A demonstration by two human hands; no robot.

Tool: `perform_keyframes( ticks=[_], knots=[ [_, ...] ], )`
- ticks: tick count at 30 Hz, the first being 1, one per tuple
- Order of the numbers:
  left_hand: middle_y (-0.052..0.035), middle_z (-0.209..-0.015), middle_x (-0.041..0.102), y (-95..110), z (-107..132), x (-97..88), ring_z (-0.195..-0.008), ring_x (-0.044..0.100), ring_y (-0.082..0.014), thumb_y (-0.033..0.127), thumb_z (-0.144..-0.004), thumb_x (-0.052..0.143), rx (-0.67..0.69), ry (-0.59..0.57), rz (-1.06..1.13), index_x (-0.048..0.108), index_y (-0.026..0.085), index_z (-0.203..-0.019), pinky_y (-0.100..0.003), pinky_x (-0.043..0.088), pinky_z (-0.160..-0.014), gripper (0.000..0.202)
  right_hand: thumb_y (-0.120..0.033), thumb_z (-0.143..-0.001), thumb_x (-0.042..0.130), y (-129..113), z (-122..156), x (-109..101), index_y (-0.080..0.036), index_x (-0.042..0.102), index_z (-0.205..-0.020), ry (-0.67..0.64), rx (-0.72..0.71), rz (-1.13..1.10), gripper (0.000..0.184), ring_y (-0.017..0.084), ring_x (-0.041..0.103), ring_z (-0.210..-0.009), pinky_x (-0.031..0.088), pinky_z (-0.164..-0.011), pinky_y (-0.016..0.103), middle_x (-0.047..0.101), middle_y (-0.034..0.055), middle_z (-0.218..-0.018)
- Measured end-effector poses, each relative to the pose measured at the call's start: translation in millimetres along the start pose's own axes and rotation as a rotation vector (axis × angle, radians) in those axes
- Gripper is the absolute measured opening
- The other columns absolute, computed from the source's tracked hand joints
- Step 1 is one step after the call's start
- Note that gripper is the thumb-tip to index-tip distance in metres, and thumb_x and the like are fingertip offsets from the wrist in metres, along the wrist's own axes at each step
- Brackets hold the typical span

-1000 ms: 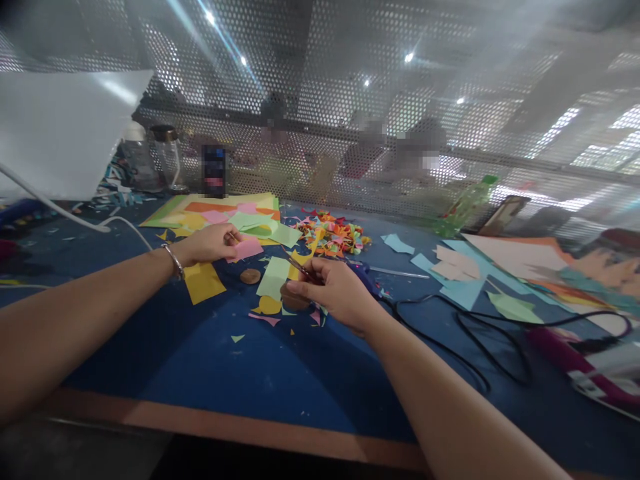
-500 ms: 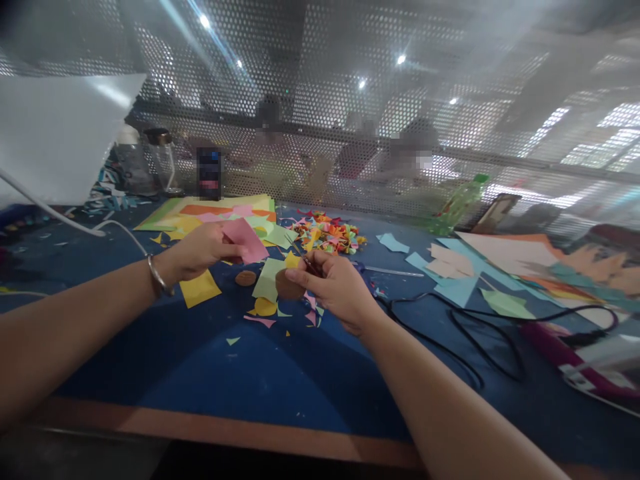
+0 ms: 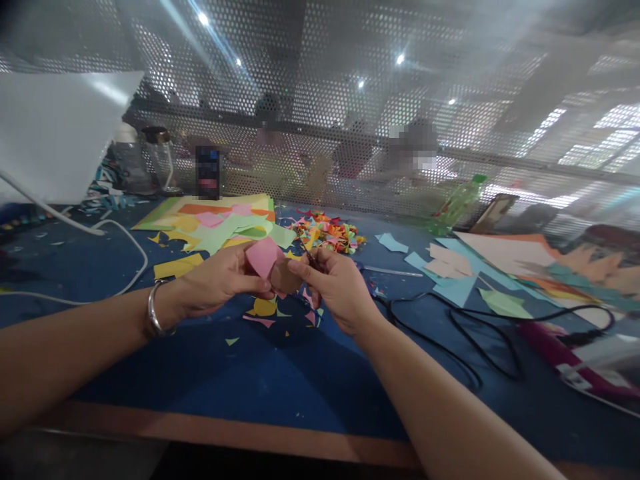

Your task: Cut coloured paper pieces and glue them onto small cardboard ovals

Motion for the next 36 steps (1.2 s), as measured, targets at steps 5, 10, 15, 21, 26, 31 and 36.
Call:
perform_keyframes(
  ticks=[5, 10, 15, 21, 26, 31, 36],
  knots=[
    [-0.0043, -0.084, 0.068, -1.2, 0.6, 0.7, -0.075, 0.067, -0.0136, 0.008, -0.069, 0.068, -0.042, 0.019, 0.065, 0.061, 0.013, -0.097, -0.029, 0.055, -0.075, 0.029, -0.054, -0.066, 0.081, -2.3, 0.3, 1.6, -0.019, 0.053, -0.072, -0.014, -0.025, 0.042, 0.045, 0.005, 0.037, -0.037, 0.032, -0.037, 0.022, 0.046, -0.0090, -0.050],
    [-0.0088, -0.093, 0.071, -2.9, 0.0, -2.4, -0.081, 0.069, -0.0175, 0.011, -0.070, 0.074, -0.053, 0.024, 0.035, 0.062, 0.012, -0.099, -0.033, 0.056, -0.077, 0.031, -0.055, -0.067, 0.080, -5.9, 1.6, 3.3, -0.019, 0.050, -0.068, -0.024, -0.035, 0.084, 0.046, 0.005, 0.036, -0.039, 0.027, -0.037, 0.022, 0.045, -0.0082, -0.054],
    [-0.0072, -0.088, 0.072, -3.2, -0.2, -4.8, -0.077, 0.069, -0.0166, 0.014, -0.071, 0.075, -0.072, 0.008, 0.013, 0.064, 0.014, -0.099, -0.030, 0.055, -0.072, 0.031, -0.053, -0.068, 0.080, -4.2, 2.6, 2.5, -0.019, 0.052, -0.073, -0.043, -0.028, 0.059, 0.044, 0.004, 0.034, -0.039, 0.027, -0.037, 0.023, 0.045, -0.0083, -0.058],
    [-0.0073, -0.083, 0.074, -6.9, -1.0, -6.4, -0.074, 0.068, -0.0140, 0.017, -0.075, 0.072, -0.109, -0.073, -0.004, 0.073, 0.012, -0.091, -0.026, 0.054, -0.072, 0.017, -0.054, -0.072, 0.076, -3.6, 4.4, 1.3, -0.018, 0.058, -0.079, -0.077, -0.022, 0.095, 0.041, 0.005, 0.034, -0.038, 0.026, -0.038, 0.023, 0.045, -0.0086, -0.056],
    [-0.0077, -0.082, 0.075, -7.6, -1.3, -6.0, -0.073, 0.068, -0.0139, 0.022, -0.078, 0.070, -0.130, -0.074, 0.019, 0.075, 0.012, -0.083, -0.026, 0.054, -0.071, 0.012, -0.055, -0.072, 0.076, -4.4, 4.5, 1.2, -0.019, 0.054, -0.075, -0.084, -0.030, 0.118, 0.042, 0.005, 0.034, -0.038, 0.026, -0.039, 0.023, 0.042, -0.0092, -0.053],
    [-0.0060, -0.079, 0.074, -6.7, -1.3, -5.1, -0.071, 0.067, -0.0132, 0.022, -0.074, 0.075, -0.094, -0.099, 0.023, 0.075, 0.014, -0.084, -0.024, 0.053, -0.068, 0.013, -0.056, -0.071, 0.076, -3.8, 4.2, 2.4, -0.020, 0.053, -0.073, -0.074, -0.026, 0.115, 0.043, 0.005, 0.033, -0.039, 0.026, -0.038, 0.023, 0.042, -0.0087, -0.055],
    [-0.0059, -0.078, 0.074, -5.5, -0.2, -3.4, -0.070, 0.067, -0.0133, 0.020, -0.069, 0.079, -0.074, -0.047, 0.009, 0.074, 0.013, -0.081, -0.025, 0.053, -0.069, 0.015, -0.054, -0.073, 0.076, -3.9, 5.3, 4.2, -0.020, 0.054, -0.076, -0.070, -0.019, 0.074, 0.041, 0.005, 0.033, -0.039, 0.027, -0.037, 0.022, 0.044, -0.0086, -0.057]
  ],
)
Point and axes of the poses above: each hand's wrist, its own z-axis away from the middle knuckle, its own x-axis out of the palm, y = z × x, the point moved 3 cm from there along -z, towards the middle knuckle
